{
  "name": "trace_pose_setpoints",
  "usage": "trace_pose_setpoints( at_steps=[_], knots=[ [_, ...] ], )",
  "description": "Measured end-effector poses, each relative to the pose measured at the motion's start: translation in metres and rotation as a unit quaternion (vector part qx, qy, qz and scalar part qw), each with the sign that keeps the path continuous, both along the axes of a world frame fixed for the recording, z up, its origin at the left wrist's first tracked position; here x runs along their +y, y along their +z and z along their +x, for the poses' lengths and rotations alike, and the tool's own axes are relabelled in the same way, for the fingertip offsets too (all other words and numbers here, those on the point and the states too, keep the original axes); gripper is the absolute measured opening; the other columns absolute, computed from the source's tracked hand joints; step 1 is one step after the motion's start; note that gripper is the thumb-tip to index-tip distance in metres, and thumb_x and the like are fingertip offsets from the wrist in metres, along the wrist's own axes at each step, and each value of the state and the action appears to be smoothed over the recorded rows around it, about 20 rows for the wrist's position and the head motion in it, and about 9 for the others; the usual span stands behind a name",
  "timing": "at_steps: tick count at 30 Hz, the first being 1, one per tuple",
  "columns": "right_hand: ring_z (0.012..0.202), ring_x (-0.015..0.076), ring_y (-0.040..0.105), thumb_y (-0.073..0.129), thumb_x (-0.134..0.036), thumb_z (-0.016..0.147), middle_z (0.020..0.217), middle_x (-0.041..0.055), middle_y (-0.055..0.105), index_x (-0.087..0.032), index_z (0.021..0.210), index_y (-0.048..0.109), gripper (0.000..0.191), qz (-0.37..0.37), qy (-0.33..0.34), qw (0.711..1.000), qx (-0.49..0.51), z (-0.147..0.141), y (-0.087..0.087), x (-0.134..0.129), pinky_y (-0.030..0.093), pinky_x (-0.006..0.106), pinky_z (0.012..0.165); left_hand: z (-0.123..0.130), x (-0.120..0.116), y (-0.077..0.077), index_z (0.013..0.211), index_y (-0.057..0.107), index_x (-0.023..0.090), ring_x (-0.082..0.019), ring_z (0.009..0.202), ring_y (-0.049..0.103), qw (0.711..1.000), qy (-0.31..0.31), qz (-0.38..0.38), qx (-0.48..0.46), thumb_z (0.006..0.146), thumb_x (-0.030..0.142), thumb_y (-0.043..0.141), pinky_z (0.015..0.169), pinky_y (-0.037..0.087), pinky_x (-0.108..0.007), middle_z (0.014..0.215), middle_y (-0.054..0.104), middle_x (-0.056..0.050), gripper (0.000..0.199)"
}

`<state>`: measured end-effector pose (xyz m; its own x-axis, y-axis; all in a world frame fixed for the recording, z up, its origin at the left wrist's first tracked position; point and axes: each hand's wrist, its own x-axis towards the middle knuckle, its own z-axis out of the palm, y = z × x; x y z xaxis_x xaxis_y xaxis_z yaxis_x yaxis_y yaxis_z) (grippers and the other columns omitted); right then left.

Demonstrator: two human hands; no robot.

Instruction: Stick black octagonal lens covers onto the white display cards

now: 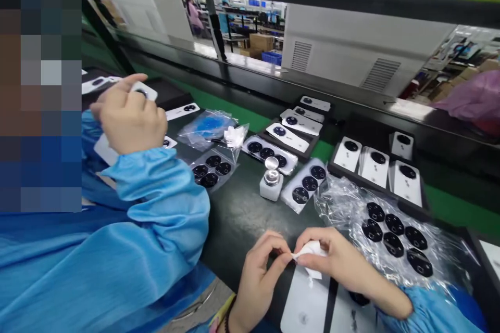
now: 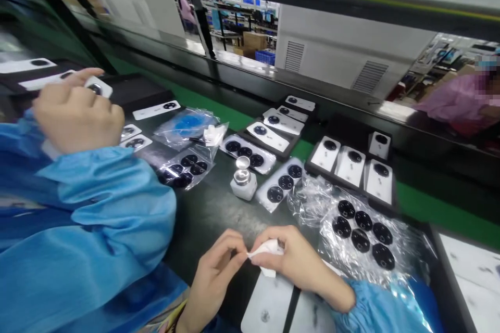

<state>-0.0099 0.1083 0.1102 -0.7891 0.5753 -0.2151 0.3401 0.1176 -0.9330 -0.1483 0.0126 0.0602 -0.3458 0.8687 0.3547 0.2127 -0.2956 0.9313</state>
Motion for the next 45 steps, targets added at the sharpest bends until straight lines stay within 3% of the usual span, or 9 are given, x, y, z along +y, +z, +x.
trace_pose_setpoints(
  at_steps=[4, 9, 14, 17, 23, 28, 34, 39, 45],
  knots=[
    [0.059, 0.012, 0.057, 0.061, -0.021, 0.081, 0.068, -0.0019, 0.065, -0.018, 0.075, 0.066, 0.008, 0.123, 0.027, 0.992, -0.013, -0.024, 0.003, 0.015, 0.044, 0.022, 0.057, -0.01, 0.001, -0.013, 0.072, 0.059, 0.017, -0.012, 0.067, 0.058, 0.998, 0.05, -0.012, 0.046, 0.094, 0.032, 0.052, 0.061, 0.049, -0.02, 0.072, 0.058, -0.001, 0.027],
    [0.073, 0.0167, 0.061, 0.051, -0.011, 0.087, 0.081, 0.0052, 0.065, -0.016, 0.085, 0.064, 0.014, 0.497, 0.001, 0.867, -0.032, -0.058, 0.017, 0.05, 0.049, 0.027, 0.067, -0.05, 0.021, 0.008, 0.109, 0.059, 0.017, -0.016, 0.089, 0.061, 0.993, 0.096, -0.022, 0.061, 0.095, 0.035, 0.054, 0.078, 0.054, -0.034, 0.108, 0.06, -0.007, 0.024],
    [0.078, 0.0204, 0.058, 0.054, -0.007, 0.084, 0.082, 0.0078, 0.061, -0.016, 0.079, 0.063, 0.014, 0.535, 0.033, 0.841, -0.074, -0.087, 0.016, 0.071, 0.049, 0.03, 0.066, -0.159, 0.063, 0.077, 0.109, 0.059, 0.02, -0.016, 0.087, 0.06, 0.987, 0.158, 0.022, 0.035, 0.096, 0.039, 0.051, 0.077, 0.053, -0.033, 0.109, 0.06, -0.008, 0.025],
    [0.076, 0.0193, 0.056, 0.053, -0.008, 0.085, 0.08, 0.0067, 0.059, -0.016, 0.078, 0.062, 0.014, 0.542, 0.055, 0.834, -0.088, -0.095, 0.015, 0.072, 0.048, 0.029, 0.064, -0.216, 0.082, 0.106, 0.112, 0.058, 0.02, -0.012, 0.064, 0.054, 0.979, 0.195, 0.063, 0.01, 0.102, 0.035, 0.022, 0.059, 0.045, -0.024, 0.069, 0.048, 0.002, 0.04],
    [0.076, 0.0186, 0.055, 0.053, -0.006, 0.085, 0.08, 0.0058, 0.06, -0.016, 0.079, 0.062, 0.014, 0.543, 0.071, 0.832, -0.093, -0.099, 0.012, 0.072, 0.048, 0.029, 0.065, -0.251, 0.09, 0.107, 0.12, 0.055, 0.024, -0.007, 0.05, 0.045, 0.976, 0.194, 0.098, 0.015, 0.092, 0.014, -0.014, 0.055, 0.034, -0.018, 0.061, 0.02, 0.004, 0.076],
    [0.075, 0.0185, 0.057, 0.054, -0.006, 0.084, 0.08, 0.0058, 0.061, -0.016, 0.081, 0.062, 0.014, 0.539, 0.053, 0.837, -0.073, -0.098, 0.01, 0.077, 0.049, 0.029, 0.066, -0.215, 0.076, 0.085, 0.111, 0.058, 0.018, -0.013, 0.075, 0.059, 0.978, 0.155, 0.097, 0.098, 0.1, 0.039, 0.036, 0.064, 0.05, -0.026, 0.085, 0.058, -0.001, 0.033],
    [0.076, 0.0168, 0.061, 0.053, -0.013, 0.088, 0.08, 0.0033, 0.064, -0.018, 0.083, 0.062, 0.012, 0.516, -0.005, 0.856, -0.024, -0.067, 0.022, 0.067, 0.051, 0.029, 0.069, -0.077, 0.029, 0.01, 0.111, 0.059, 0.021, -0.017, 0.094, 0.06, 0.974, 0.091, 0.072, 0.193, 0.095, 0.035, 0.052, 0.081, 0.053, -0.034, 0.116, 0.058, -0.008, 0.022],
    [0.071, 0.0159, 0.064, 0.05, -0.02, 0.091, 0.078, 0.0024, 0.067, -0.021, 0.082, 0.062, 0.015, 0.454, -0.109, 0.884, -0.008, 0.022, 0.022, 0.027, 0.053, 0.027, 0.065, -0.008, 0.006, -0.033, 0.099, 0.056, 0.016, -0.014, 0.081, 0.059, 0.969, 0.063, 0.1, 0.216, 0.095, 0.011, 0.044, 0.071, 0.053, -0.028, 0.088, 0.059, -0.003, 0.014],
    [0.063, 0.0183, 0.066, 0.052, -0.037, 0.091, 0.071, 0.0036, 0.069, -0.023, 0.074, 0.064, 0.024, 0.344, -0.289, 0.885, -0.12, 0.143, -0.015, -0.041, 0.055, 0.027, 0.056, 0.022, 0.01, -0.026, 0.095, 0.054, 0.017, -0.015, 0.08, 0.059, 0.961, -0.046, 0.116, 0.246, 0.084, -0.002, 0.044, 0.072, 0.051, -0.027, 0.085, 0.06, -0.005, 0.024]
  ],
)
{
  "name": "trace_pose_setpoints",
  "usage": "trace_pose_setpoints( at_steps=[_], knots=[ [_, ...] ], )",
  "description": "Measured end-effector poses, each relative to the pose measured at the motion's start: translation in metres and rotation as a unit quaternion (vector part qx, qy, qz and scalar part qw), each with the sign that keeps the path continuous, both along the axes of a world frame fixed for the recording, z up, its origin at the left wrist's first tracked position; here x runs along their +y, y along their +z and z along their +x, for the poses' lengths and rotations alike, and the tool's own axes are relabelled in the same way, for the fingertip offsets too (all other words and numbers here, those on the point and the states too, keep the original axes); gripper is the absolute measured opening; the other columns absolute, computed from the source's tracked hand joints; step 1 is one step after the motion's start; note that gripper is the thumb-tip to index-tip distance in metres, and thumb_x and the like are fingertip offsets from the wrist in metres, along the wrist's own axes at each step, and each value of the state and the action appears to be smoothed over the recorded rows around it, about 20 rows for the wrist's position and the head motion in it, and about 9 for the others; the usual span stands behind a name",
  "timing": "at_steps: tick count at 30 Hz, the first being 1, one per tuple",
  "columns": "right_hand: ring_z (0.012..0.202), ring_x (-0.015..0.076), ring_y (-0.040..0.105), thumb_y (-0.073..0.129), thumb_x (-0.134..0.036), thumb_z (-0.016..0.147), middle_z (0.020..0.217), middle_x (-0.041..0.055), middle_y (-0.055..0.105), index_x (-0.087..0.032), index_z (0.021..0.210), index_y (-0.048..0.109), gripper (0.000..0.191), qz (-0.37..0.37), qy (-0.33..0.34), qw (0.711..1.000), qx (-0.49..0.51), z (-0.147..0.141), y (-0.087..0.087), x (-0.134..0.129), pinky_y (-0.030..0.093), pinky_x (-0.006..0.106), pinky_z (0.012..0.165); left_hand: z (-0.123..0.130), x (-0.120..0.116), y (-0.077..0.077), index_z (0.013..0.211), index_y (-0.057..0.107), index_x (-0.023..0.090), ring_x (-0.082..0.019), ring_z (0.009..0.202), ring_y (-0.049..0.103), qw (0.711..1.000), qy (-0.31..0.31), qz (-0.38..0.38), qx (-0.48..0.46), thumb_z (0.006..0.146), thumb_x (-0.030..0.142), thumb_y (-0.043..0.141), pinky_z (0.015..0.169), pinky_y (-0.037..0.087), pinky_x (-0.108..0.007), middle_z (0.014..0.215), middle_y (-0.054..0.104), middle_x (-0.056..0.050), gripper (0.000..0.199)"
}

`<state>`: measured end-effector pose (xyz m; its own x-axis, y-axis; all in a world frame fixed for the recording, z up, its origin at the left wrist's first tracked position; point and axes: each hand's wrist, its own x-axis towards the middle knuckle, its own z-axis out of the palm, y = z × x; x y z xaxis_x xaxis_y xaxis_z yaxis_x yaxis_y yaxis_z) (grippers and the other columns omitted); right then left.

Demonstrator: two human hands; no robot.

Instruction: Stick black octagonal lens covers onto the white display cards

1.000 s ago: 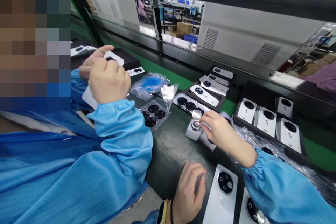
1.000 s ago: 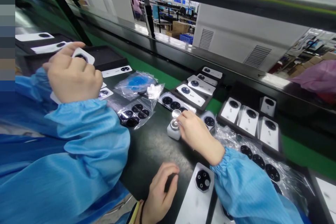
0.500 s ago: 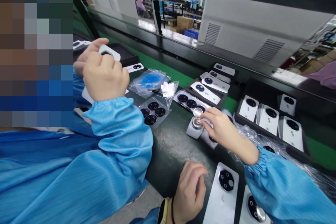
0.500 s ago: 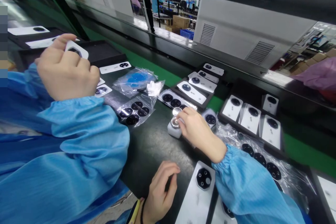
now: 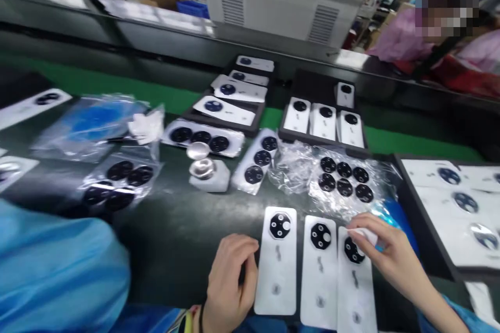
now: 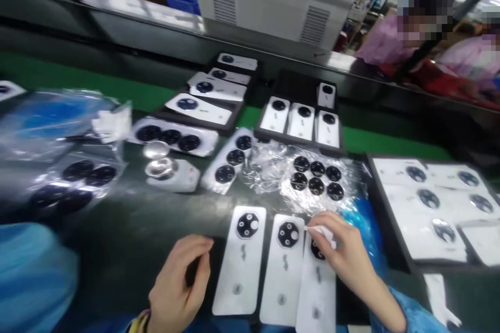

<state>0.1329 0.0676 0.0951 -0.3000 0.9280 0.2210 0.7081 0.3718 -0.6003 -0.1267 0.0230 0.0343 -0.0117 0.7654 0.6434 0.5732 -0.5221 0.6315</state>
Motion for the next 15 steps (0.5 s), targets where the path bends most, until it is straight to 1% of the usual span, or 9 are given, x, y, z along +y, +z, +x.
trace_pose_setpoints(
  at_steps=[2, 4, 6, 8, 10, 11, 13, 15],
  knots=[
    [0.06, 0.018, 0.066, 0.053, -0.039, 0.091, 0.07, 0.0036, 0.069, -0.023, 0.073, 0.064, 0.026, -0.004, -0.073, 0.997, -0.007, 0.027, -0.014, -0.02, 0.055, 0.026, 0.054, 0.027, -0.003, 0.002, 0.092, 0.056, 0.014, -0.017, 0.078, 0.059, 0.996, -0.075, 0.012, 0.049, 0.085, 0.0, 0.041, 0.069, 0.05, -0.028, 0.082, 0.061, -0.007, 0.021],
    [0.06, 0.0175, 0.066, 0.053, -0.037, 0.091, 0.071, 0.0034, 0.069, -0.022, 0.075, 0.063, 0.024, 0.017, -0.116, 0.993, -0.013, 0.044, -0.026, -0.037, 0.055, 0.025, 0.054, 0.062, -0.01, 0.0, 0.085, 0.058, 0.013, -0.017, 0.075, 0.059, 0.984, -0.134, 0.066, 0.097, 0.088, 0.002, 0.035, 0.07, 0.049, -0.03, 0.076, 0.062, -0.006, 0.027],
    [0.063, 0.0169, 0.067, 0.052, -0.03, 0.092, 0.072, 0.0032, 0.069, -0.021, 0.079, 0.062, 0.019, 0.051, -0.126, 0.99, -0.02, 0.052, -0.037, -0.048, 0.055, 0.024, 0.056, 0.096, -0.019, -0.008, 0.082, 0.062, 0.013, -0.016, 0.078, 0.061, 0.966, -0.174, 0.117, 0.15, 0.092, 0.003, 0.03, 0.076, 0.047, -0.029, 0.076, 0.066, -0.004, 0.035],
    [0.067, 0.0164, 0.067, 0.051, -0.022, 0.092, 0.074, 0.0032, 0.068, -0.021, 0.083, 0.061, 0.014, 0.083, -0.118, 0.989, -0.028, 0.054, -0.046, -0.056, 0.055, 0.024, 0.059, 0.122, -0.025, -0.018, 0.087, 0.066, 0.012, -0.016, 0.087, 0.061, 0.943, -0.214, 0.135, 0.215, 0.094, 0.005, 0.031, 0.084, 0.045, -0.028, 0.084, 0.07, -0.003, 0.036],
    [0.07, 0.0161, 0.066, 0.048, -0.015, 0.092, 0.077, 0.0035, 0.067, -0.02, 0.087, 0.061, 0.015, 0.101, -0.102, 0.989, -0.036, 0.051, -0.054, -0.061, 0.055, 0.026, 0.062, 0.137, -0.028, -0.028, 0.093, 0.068, 0.011, -0.016, 0.093, 0.061, 0.917, -0.256, 0.143, 0.27, 0.093, 0.007, 0.036, 0.087, 0.044, -0.028, 0.092, 0.071, -0.003, 0.032],
    [0.071, 0.0162, 0.065, 0.047, -0.012, 0.092, 0.078, 0.0039, 0.067, -0.02, 0.089, 0.06, 0.016, 0.103, -0.094, 0.989, -0.04, 0.05, -0.058, -0.063, 0.055, 0.027, 0.064, 0.142, -0.029, -0.032, 0.094, 0.068, 0.012, -0.016, 0.093, 0.06, 0.907, -0.275, 0.151, 0.282, 0.093, 0.008, 0.038, 0.088, 0.044, -0.029, 0.094, 0.071, -0.003, 0.03],
    [0.071, 0.0165, 0.063, 0.045, -0.01, 0.092, 0.08, 0.0046, 0.066, -0.02, 0.093, 0.06, 0.018, 0.102, -0.086, 0.99, -0.05, 0.048, -0.063, -0.065, 0.055, 0.028, 0.064, 0.147, -0.028, -0.04, 0.093, 0.069, 0.015, -0.015, 0.093, 0.06, 0.893, -0.309, 0.168, 0.28, 0.092, 0.009, 0.041, 0.088, 0.045, -0.029, 0.095, 0.07, 0.0, 0.029],
    [0.07, 0.0166, 0.062, 0.045, -0.009, 0.092, 0.08, 0.0049, 0.066, -0.019, 0.093, 0.06, 0.018, 0.098, -0.085, 0.99, -0.063, 0.047, -0.066, -0.066, 0.054, 0.028, 0.063, 0.15, -0.027, -0.046, 0.091, 0.07, 0.017, -0.014, 0.092, 0.059, 0.889, -0.332, 0.171, 0.267, 0.093, 0.008, 0.04, 0.089, 0.045, -0.029, 0.094, 0.07, 0.002, 0.031]
  ],
)
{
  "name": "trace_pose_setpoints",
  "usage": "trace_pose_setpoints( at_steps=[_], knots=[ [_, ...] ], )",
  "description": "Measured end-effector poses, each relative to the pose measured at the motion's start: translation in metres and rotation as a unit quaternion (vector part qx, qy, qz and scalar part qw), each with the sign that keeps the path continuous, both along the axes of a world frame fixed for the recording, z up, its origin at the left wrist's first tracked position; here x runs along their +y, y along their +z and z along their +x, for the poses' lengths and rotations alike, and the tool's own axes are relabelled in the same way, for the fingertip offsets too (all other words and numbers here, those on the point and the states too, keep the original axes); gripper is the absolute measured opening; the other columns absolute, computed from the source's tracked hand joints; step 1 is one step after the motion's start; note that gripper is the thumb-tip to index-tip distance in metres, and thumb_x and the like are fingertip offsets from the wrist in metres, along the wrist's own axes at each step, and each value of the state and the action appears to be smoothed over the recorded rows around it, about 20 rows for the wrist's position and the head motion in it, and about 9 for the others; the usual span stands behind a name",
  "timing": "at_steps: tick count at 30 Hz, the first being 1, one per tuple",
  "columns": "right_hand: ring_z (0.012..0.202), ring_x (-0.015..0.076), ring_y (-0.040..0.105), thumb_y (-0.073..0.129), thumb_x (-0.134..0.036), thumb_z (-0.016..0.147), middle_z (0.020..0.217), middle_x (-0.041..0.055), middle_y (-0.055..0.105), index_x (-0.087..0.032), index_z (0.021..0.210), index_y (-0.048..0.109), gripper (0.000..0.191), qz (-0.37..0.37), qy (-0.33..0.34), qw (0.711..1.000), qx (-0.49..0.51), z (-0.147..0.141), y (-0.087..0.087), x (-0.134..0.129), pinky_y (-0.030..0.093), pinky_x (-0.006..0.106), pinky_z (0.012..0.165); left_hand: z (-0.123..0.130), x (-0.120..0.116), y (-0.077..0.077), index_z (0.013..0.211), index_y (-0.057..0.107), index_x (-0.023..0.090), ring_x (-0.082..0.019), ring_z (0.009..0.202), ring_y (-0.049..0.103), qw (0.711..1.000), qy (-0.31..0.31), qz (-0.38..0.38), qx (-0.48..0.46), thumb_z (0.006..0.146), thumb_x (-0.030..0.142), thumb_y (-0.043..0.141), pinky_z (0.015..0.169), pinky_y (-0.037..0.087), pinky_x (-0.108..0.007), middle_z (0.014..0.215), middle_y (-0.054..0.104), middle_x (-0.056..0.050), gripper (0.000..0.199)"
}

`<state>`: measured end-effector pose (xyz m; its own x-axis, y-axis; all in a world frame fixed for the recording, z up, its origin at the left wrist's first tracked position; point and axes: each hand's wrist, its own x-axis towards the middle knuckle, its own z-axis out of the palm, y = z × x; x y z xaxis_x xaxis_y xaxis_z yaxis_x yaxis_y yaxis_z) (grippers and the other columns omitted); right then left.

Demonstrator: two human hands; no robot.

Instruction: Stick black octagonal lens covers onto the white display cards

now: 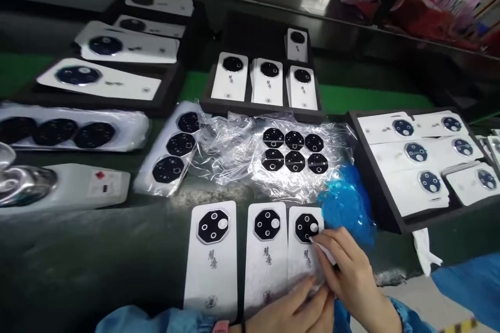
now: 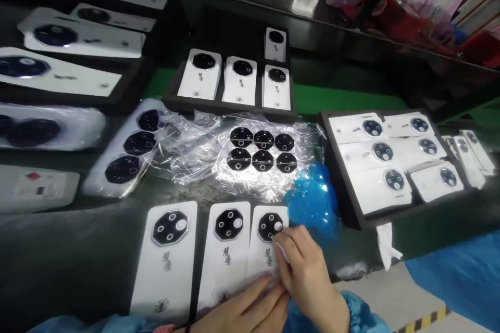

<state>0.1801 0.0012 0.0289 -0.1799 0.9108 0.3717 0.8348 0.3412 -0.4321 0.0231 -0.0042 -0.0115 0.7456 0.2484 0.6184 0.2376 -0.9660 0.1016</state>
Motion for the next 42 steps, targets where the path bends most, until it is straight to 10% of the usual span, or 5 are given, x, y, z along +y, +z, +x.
trace_pose_setpoints(
  at_steps=[21, 42],
  knots=[
    [0.076, 0.0205, 0.057, 0.035, -0.006, 0.093, 0.084, 0.0127, 0.065, -0.008, 0.102, 0.062, 0.029, -0.017, 0.102, 0.978, -0.183, 0.004, 0.004, 0.004, 0.055, 0.033, 0.066, -0.001, 0.003, -0.006, 0.091, 0.071, 0.014, -0.016, 0.09, 0.06, 0.994, 0.012, -0.105, -0.002, 0.095, 0.006, 0.032, 0.09, 0.045, -0.029, 0.09, 0.07, 0.0, 0.039],
    [0.073, 0.0167, 0.059, 0.049, -0.008, 0.091, 0.081, 0.0057, 0.063, -0.015, 0.096, 0.058, 0.013, -0.04, 0.002, 0.998, -0.053, -0.008, -0.009, 0.002, 0.054, 0.031, 0.068, -0.003, 0.007, -0.005, 0.093, 0.071, 0.015, -0.017, 0.089, 0.061, 0.997, -0.001, -0.067, 0.023, 0.092, 0.01, 0.039, 0.092, 0.044, -0.031, 0.09, 0.07, -0.001, 0.032]
  ],
)
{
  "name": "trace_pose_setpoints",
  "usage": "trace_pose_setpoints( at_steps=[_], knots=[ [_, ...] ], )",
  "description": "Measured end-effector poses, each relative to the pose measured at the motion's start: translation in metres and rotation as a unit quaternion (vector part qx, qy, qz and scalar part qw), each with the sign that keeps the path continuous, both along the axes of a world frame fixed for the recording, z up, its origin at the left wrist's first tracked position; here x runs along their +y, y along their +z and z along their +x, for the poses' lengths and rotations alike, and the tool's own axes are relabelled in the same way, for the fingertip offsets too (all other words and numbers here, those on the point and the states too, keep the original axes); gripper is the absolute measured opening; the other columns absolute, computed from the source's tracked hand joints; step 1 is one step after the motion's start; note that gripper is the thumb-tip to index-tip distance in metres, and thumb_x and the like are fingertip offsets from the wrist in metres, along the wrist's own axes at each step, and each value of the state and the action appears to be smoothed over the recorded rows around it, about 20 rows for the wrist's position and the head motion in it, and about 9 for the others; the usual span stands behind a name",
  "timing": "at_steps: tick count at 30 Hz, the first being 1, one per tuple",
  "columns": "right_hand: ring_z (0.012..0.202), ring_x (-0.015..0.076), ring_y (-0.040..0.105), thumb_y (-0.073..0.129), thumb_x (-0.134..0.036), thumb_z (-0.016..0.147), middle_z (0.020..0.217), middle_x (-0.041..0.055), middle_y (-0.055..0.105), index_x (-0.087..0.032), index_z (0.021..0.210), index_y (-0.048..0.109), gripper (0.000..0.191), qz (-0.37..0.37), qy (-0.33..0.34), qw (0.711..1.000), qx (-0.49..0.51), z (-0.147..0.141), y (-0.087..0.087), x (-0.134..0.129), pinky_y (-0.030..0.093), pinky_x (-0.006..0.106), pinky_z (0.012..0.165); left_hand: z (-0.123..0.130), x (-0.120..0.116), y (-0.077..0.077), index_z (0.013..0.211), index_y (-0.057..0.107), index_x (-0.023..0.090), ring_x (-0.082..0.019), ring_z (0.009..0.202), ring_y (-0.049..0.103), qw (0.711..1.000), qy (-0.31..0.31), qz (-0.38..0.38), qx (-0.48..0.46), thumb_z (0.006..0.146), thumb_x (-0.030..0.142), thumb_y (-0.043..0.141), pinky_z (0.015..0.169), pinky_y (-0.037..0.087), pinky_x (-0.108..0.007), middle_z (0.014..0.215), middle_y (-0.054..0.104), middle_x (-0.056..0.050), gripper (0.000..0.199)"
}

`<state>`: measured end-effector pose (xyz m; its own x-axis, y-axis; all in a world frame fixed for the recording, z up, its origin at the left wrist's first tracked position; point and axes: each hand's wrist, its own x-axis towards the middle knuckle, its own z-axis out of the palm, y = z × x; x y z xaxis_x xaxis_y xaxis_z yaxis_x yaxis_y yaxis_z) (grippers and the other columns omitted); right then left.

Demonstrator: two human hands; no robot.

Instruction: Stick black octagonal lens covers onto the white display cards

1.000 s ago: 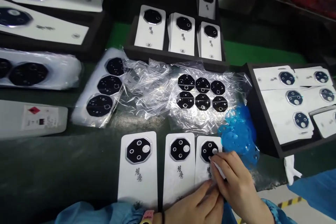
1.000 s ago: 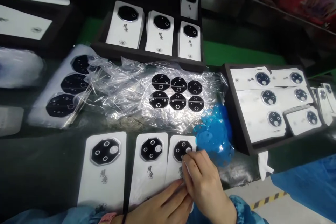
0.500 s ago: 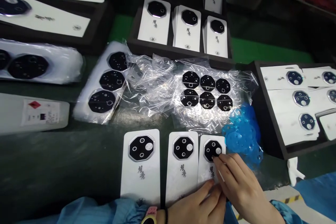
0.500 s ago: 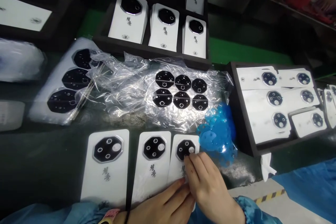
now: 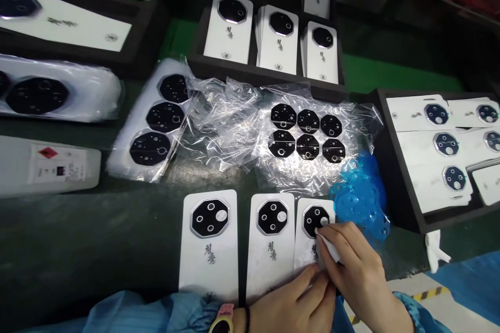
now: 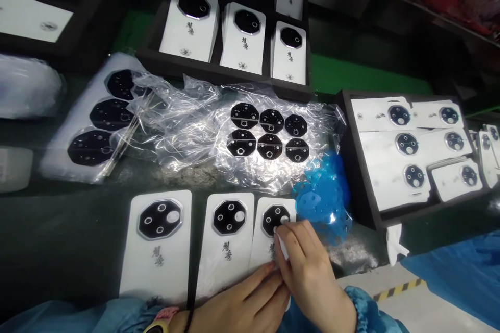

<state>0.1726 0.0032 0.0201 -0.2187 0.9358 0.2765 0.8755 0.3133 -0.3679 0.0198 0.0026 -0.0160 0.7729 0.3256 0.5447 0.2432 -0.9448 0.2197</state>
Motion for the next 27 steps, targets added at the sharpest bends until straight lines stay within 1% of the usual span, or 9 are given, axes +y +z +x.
trace_pose_setpoints(
  at_steps=[3, 8, 13, 16, 19, 22, 24, 27],
  knots=[
    [0.074, 0.0181, 0.059, 0.047, -0.008, 0.091, 0.082, 0.0074, 0.064, -0.013, 0.099, 0.06, 0.016, 0.004, 0.013, 0.999, -0.034, 0.001, -0.002, -0.003, 0.055, 0.033, 0.068, 0.0, 0.001, 0.001, 0.093, 0.071, 0.014, -0.018, 0.088, 0.06, 1.0, -0.007, -0.004, 0.0, 0.091, 0.01, 0.041, 0.093, 0.044, -0.032, 0.089, 0.069, -0.002, 0.031],
    [0.084, 0.0217, 0.059, 0.037, -0.006, 0.092, 0.088, 0.0131, 0.066, -0.007, 0.105, 0.062, 0.028, 0.017, 0.073, 0.99, -0.119, 0.006, 0.005, -0.008, 0.056, 0.034, 0.071, 0.001, -0.003, -0.001, 0.092, 0.071, 0.014, -0.018, 0.087, 0.059, 1.0, -0.004, -0.013, -0.001, 0.092, 0.01, 0.04, 0.094, 0.043, -0.033, 0.087, 0.068, -0.002, 0.031],
    [0.082, 0.0212, 0.059, 0.033, -0.003, 0.091, 0.085, 0.0125, 0.067, -0.007, 0.102, 0.063, 0.033, 0.036, 0.092, 0.984, -0.15, 0.008, 0.01, -0.005, 0.056, 0.032, 0.071, 0.002, -0.005, -0.002, 0.095, 0.07, 0.012, -0.019, 0.091, 0.058, 1.0, -0.001, -0.015, 0.008, 0.092, 0.011, 0.04, 0.095, 0.041, -0.033, 0.089, 0.068, -0.004, 0.03],
    [0.081, 0.0216, 0.06, 0.032, -0.004, 0.092, 0.085, 0.0133, 0.068, -0.006, 0.1, 0.064, 0.033, 0.03, 0.111, 0.98, -0.164, 0.007, 0.013, -0.001, 0.056, 0.033, 0.071, 0.001, -0.004, 0.0, 0.094, 0.07, 0.012, -0.018, 0.09, 0.058, 1.0, 0.001, -0.016, 0.007, 0.093, 0.011, 0.038, 0.094, 0.041, -0.033, 0.088, 0.068, -0.004, 0.033],
    [0.079, 0.0215, 0.06, 0.03, -0.003, 0.092, 0.084, 0.0138, 0.068, -0.005, 0.098, 0.064, 0.034, 0.028, 0.116, 0.98, -0.158, 0.005, 0.014, 0.001, 0.056, 0.032, 0.07, 0.0, -0.004, 0.002, 0.094, 0.07, 0.012, -0.018, 0.09, 0.058, 1.0, 0.003, -0.015, 0.014, 0.094, 0.011, 0.035, 0.095, 0.041, -0.032, 0.088, 0.068, -0.004, 0.035],
    [0.079, 0.0222, 0.061, 0.031, -0.003, 0.092, 0.084, 0.0139, 0.068, -0.005, 0.097, 0.064, 0.034, 0.032, 0.111, 0.983, -0.142, 0.004, 0.015, 0.004, 0.057, 0.033, 0.069, -0.001, -0.004, 0.002, 0.097, 0.07, 0.012, -0.018, 0.092, 0.059, 0.999, -0.002, -0.012, 0.029, 0.094, 0.013, 0.037, 0.096, 0.04, -0.033, 0.091, 0.069, -0.005, 0.033],
    [0.077, 0.0209, 0.061, 0.033, -0.003, 0.092, 0.082, 0.0122, 0.067, -0.008, 0.095, 0.064, 0.031, 0.01, 0.1, 0.989, -0.107, 0.005, 0.016, 0.006, 0.057, 0.032, 0.067, -0.002, -0.003, 0.002, 0.099, 0.07, 0.013, -0.019, 0.094, 0.059, 0.999, -0.016, -0.003, 0.032, 0.094, 0.016, 0.039, 0.096, 0.04, -0.034, 0.095, 0.069, -0.005, 0.031],
    [0.072, 0.0173, 0.062, 0.04, -0.007, 0.092, 0.079, 0.0077, 0.065, -0.014, 0.091, 0.062, 0.023, -0.037, 0.063, 0.997, -0.016, 0.011, 0.023, 0.011, 0.057, 0.027, 0.063, -0.004, -0.001, 0.002, 0.1, 0.07, 0.014, -0.02, 0.098, 0.059, 0.999, -0.037, 0.009, 0.033, 0.095, 0.018, 0.042, 0.097, 0.039, -0.035, 0.104, 0.069, -0.006, 0.029]
  ],
)
